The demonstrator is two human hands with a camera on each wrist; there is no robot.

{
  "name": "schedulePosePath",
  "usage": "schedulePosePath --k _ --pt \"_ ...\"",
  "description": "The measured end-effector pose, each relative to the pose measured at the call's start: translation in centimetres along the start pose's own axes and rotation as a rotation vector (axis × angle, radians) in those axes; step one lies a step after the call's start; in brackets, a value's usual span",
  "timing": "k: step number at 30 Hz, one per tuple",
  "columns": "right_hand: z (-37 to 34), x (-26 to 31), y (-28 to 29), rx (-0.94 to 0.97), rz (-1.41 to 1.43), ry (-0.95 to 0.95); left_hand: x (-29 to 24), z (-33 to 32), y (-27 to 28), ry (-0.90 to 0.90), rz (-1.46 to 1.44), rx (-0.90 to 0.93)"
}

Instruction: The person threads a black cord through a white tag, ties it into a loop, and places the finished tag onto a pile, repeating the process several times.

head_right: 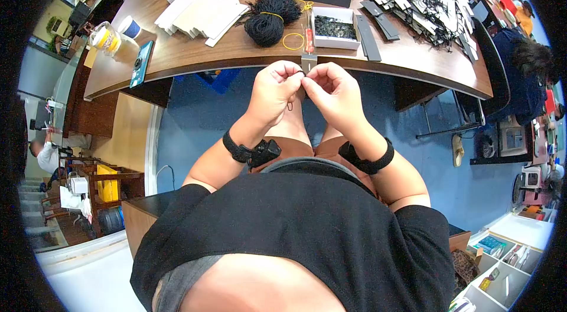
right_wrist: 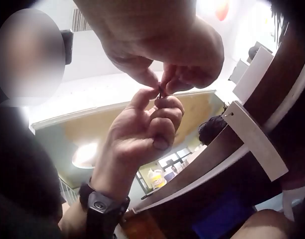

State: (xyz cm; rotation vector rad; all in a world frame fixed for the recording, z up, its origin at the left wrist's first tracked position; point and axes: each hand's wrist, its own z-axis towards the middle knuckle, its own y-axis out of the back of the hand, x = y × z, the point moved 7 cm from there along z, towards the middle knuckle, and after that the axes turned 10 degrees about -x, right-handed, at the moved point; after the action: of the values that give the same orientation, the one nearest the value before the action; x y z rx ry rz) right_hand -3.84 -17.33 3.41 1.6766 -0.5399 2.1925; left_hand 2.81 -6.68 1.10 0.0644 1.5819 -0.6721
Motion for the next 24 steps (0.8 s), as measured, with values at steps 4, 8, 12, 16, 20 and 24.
schedulePosePath --k 4,8,12,16,20,24 --pt "0.1 -0.8 0.6 0.021 -0.109 -0.060 0.2 -0.1 -0.5 0.150 -0.118 0.088" --pt "0.2 -1.5 0.2 -0.035 0.157 -0.150 1.3 -0.1 -0.8 0.390 -0.343 0.137" --pt "-0.3 0.6 0.2 -0.122 -0.013 0.124 0.8 -0.4 -1.3 0.454 -0.421 0.185" --pt "-0.4 2.5 0.5 -0.139 -0.277 0.449 0.4 -0.5 -1.3 0.435 -0.370 0.145" --pt "-0.5 4.5 0.2 -0.103 -0.427 0.540 0.3 -0.4 -1.0 0.382 -0.311 0.075" --pt "-0.4 5.0 0.3 -0.080 -0.536 0.581 0.4 -0.1 -0.8 0.328 -0.280 0.062"
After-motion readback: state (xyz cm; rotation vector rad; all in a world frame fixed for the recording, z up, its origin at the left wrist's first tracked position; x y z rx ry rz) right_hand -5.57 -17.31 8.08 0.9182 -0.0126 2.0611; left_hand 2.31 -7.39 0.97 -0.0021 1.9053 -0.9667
